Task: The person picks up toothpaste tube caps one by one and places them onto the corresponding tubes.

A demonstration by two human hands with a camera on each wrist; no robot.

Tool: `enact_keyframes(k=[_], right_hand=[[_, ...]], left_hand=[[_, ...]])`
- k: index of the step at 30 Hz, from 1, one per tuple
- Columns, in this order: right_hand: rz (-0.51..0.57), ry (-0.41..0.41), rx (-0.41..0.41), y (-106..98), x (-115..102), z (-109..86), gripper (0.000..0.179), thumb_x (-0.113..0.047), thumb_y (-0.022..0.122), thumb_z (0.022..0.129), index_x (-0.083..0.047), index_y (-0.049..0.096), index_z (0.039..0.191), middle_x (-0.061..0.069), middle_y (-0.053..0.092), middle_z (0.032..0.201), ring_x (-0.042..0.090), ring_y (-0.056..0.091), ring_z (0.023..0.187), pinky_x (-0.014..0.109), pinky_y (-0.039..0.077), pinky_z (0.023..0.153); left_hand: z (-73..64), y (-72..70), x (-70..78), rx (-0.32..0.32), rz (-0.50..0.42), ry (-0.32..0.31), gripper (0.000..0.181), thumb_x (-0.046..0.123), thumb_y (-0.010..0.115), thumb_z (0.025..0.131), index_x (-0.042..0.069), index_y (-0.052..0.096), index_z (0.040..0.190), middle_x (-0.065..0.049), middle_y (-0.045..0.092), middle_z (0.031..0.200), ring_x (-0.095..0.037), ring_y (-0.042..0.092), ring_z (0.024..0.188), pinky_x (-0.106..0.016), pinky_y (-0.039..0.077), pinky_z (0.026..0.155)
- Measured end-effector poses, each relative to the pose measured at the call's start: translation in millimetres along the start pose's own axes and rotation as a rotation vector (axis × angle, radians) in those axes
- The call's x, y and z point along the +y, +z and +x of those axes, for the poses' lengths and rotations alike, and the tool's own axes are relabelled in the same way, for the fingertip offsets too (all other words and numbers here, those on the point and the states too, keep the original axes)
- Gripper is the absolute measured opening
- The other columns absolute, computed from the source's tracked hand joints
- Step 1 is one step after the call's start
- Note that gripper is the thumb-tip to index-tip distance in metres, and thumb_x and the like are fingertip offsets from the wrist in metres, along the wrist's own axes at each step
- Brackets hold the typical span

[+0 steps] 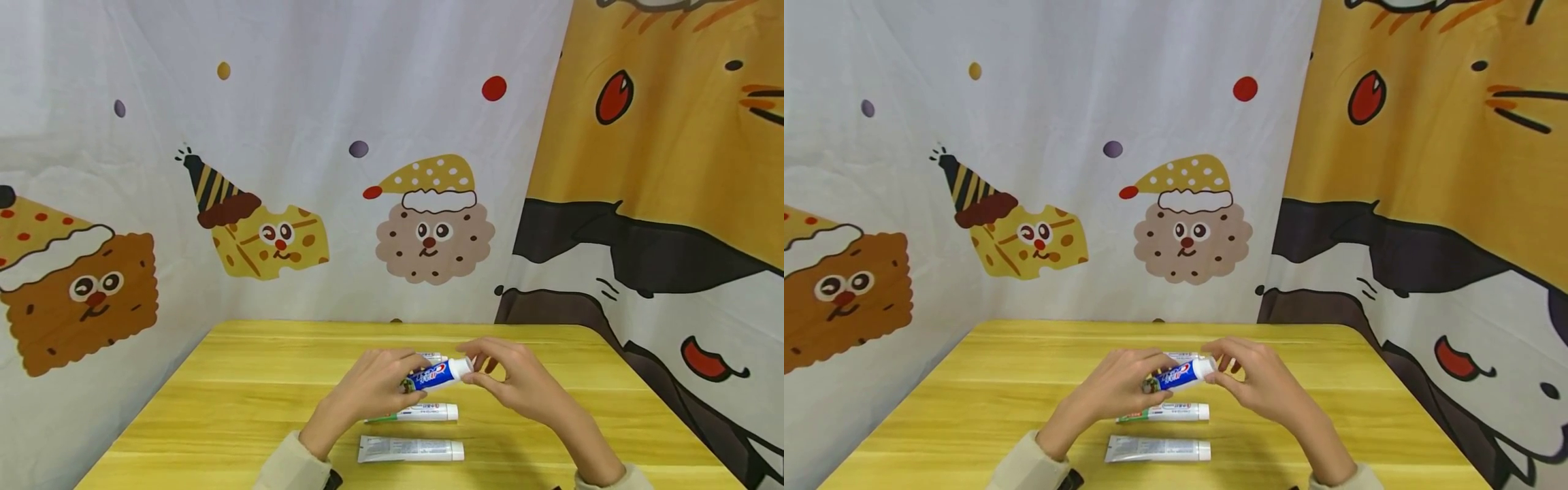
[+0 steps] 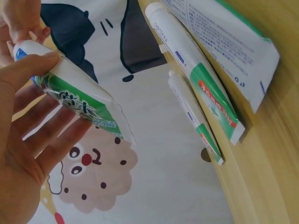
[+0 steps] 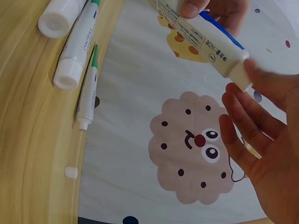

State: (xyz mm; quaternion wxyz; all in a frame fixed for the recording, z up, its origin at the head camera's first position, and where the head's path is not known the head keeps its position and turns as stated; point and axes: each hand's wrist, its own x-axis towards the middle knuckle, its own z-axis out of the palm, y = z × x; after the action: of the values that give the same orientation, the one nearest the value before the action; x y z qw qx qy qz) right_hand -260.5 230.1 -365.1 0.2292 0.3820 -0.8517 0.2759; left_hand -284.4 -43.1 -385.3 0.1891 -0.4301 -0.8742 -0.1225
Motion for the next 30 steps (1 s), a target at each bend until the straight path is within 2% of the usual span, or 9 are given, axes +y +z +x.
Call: enact_keyframes(k=[6, 19, 25, 30], right_hand=[[-0.002, -0.052, 0.019, 1.3, -0.4, 0.2, 0.026, -0.009, 0.079, 0.088, -0.022, 0.072, 0.111, -0.013, 0.072, 0.098, -0.001, 0.062, 0.079, 0.019, 0.056, 0.069], [-0.099, -0.024, 0.056, 4.2, -3.8, 0.5, 0.017, -0.014, 0.079, 0.089, -0.02, 0.071, 0.102, -0.017, 0.069, 0.092, -0.006, 0.059, 0.077, 0.017, 0.054, 0.067], [-0.091, -0.015, 0.068, 5.2, -3.7, 0.2, 0.02, -0.015, 0.08, 0.089, -0.02, 0.073, 0.107, -0.015, 0.071, 0.095, -0.005, 0.06, 0.078, 0.017, 0.054, 0.067], [-0.048, -0.013, 0.072, 4.8, -2.8, 0.2, 0.027, -0.012, 0.081, 0.088, -0.019, 0.074, 0.113, -0.013, 0.073, 0.1, -0.004, 0.061, 0.078, 0.019, 0.054, 0.067]], left_hand=[[0.1, 1.1, -0.2, 0.007, -0.011, 0.004, 0.038, 0.04, 0.078, 0.091, 0.021, 0.072, 0.124, 0.008, 0.076, 0.109, 0.005, 0.054, 0.071, -0.009, 0.042, 0.061], [1.4, -0.1, -0.1, -0.013, -0.036, -0.008, 0.036, 0.033, 0.079, 0.091, 0.018, 0.072, 0.123, 0.006, 0.076, 0.109, 0.004, 0.054, 0.069, -0.01, 0.043, 0.061], [-0.2, -4.2, -2.1, 0.005, -0.019, 0.003, 0.037, 0.036, 0.079, 0.091, 0.018, 0.072, 0.123, 0.005, 0.076, 0.109, 0.005, 0.053, 0.067, -0.009, 0.042, 0.061], [-2.0, -7.3, -6.1, 0.013, 0.009, -0.004, 0.038, 0.036, 0.08, 0.091, 0.017, 0.072, 0.123, 0.004, 0.076, 0.111, 0.002, 0.061, 0.072, -0.011, 0.048, 0.066]])
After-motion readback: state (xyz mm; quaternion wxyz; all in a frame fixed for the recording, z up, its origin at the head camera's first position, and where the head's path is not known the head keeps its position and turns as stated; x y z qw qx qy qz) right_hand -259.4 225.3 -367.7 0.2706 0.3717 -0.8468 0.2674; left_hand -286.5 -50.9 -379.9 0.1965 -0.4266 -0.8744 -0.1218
